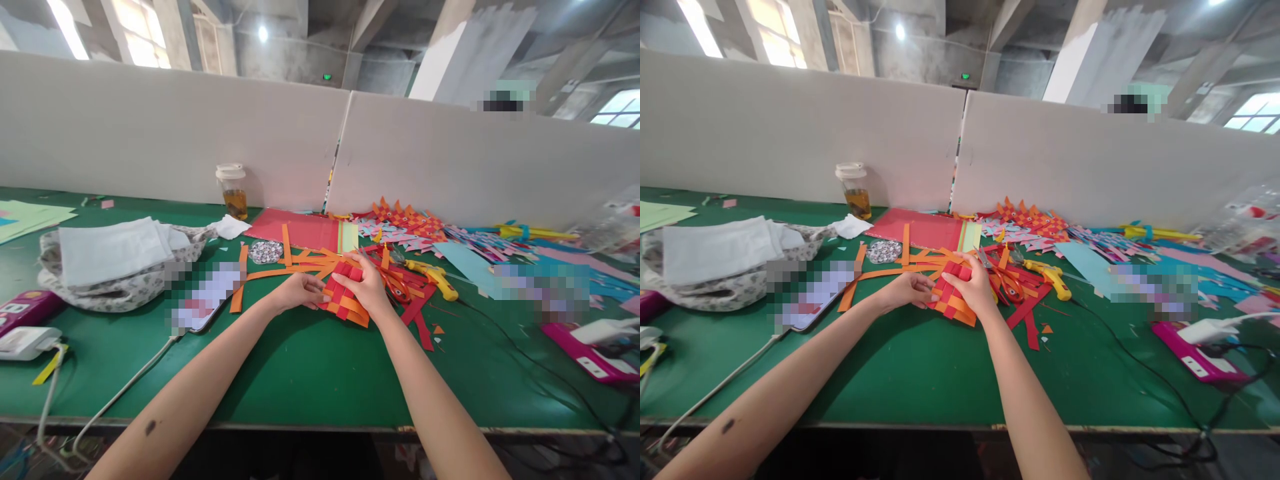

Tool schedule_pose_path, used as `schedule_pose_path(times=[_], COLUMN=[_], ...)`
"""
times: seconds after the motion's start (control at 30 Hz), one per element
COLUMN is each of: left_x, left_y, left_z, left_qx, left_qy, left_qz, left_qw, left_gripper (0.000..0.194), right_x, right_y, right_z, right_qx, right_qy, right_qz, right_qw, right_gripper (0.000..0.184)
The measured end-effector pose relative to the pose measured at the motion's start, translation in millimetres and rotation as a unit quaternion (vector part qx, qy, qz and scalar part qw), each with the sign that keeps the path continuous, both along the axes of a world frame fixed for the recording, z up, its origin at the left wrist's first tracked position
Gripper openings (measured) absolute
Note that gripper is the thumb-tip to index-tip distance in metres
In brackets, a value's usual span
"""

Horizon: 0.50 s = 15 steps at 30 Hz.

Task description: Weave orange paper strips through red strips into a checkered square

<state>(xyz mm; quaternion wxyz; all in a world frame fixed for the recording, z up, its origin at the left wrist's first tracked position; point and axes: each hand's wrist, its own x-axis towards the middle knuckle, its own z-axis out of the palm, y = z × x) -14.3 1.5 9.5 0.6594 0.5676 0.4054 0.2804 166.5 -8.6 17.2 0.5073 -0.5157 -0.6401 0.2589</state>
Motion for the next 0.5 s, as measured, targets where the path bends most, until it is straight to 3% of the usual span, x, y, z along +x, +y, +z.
schedule_pose_path(times=[0.17, 0.33, 0.5], left_x=[-0.4, 0.6, 1.5], left_y=[2.9, 7.4, 7.0], left_z=[-5.0, -13.5, -13.8], left_qx=[0.013, 0.027, 0.039], left_qy=[-0.005, -0.02, -0.026], left_qz=[0.007, 0.045, 0.023], left_qw=[1.0, 0.998, 0.999], left_gripper=[0.052, 0.049, 0.049], right_x=[2.1, 10.6, 10.6], right_y=[0.6, 4.6, 5.5], right_z=[2.3, -0.4, -2.8], right_qx=[-0.025, -0.111, -0.08], right_qy=[0.005, 0.077, 0.054], right_qz=[0.005, 0.053, 0.062], right_qw=[1.0, 0.989, 0.993], right_gripper=[0.051, 0.061, 0.061])
